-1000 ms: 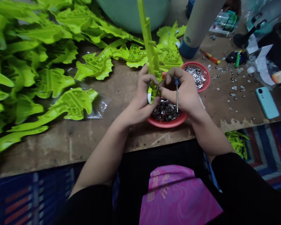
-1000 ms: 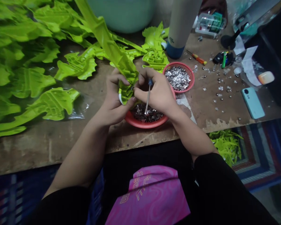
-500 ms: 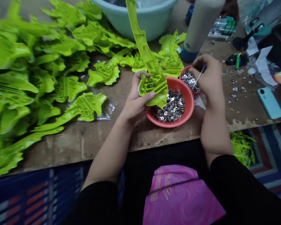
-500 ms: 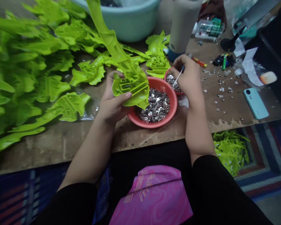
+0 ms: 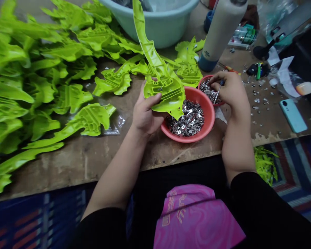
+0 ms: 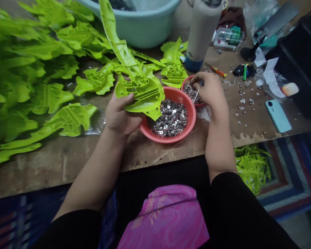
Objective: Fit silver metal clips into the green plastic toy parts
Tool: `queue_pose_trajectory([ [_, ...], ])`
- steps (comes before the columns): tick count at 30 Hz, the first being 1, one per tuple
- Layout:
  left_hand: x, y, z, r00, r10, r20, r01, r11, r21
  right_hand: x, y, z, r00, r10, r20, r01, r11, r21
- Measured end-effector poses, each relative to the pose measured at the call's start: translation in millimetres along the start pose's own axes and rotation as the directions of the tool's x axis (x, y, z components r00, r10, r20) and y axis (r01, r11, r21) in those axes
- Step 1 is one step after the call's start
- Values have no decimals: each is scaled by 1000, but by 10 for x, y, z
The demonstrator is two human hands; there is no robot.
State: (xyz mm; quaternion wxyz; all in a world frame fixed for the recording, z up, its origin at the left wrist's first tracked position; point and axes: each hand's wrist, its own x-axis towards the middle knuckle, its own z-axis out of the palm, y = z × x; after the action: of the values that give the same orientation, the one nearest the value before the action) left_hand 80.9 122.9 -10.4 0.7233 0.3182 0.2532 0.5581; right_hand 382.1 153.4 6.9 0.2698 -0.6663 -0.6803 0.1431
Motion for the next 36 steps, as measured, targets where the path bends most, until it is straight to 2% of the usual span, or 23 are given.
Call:
queue_pose_trajectory([
  [7,-31,12,95,1000,-2,-16,2,1000,-13,1,-20,53,981,82,-174,-49,982,185],
  [12,-27,10,86,1000,-23,-18,22,1000,-9,19,39,59,979,20,-205,3,994,109],
  [20,-22,26,104,999,-32,-6,32,999,9,13,-49,60,989,41,-142,-24,993,115],
  [24,-24,30,88,1000,-28,3,28,999,34,0,-59,91,994,49,93,-50,999,5],
  [26,-17,21,67,1000,-19,20,19,999,35,4,-68,117,991,37,132,-33,999,-32],
  [30,1,-5,31,999,-9,52,7,1000,27,23,-52,120,999,43,-15,-43,999,-19],
  [36,7,-14,-10,998,9,68,-12,999,49,50,47,72,982,68,-176,-70,998,-4],
])
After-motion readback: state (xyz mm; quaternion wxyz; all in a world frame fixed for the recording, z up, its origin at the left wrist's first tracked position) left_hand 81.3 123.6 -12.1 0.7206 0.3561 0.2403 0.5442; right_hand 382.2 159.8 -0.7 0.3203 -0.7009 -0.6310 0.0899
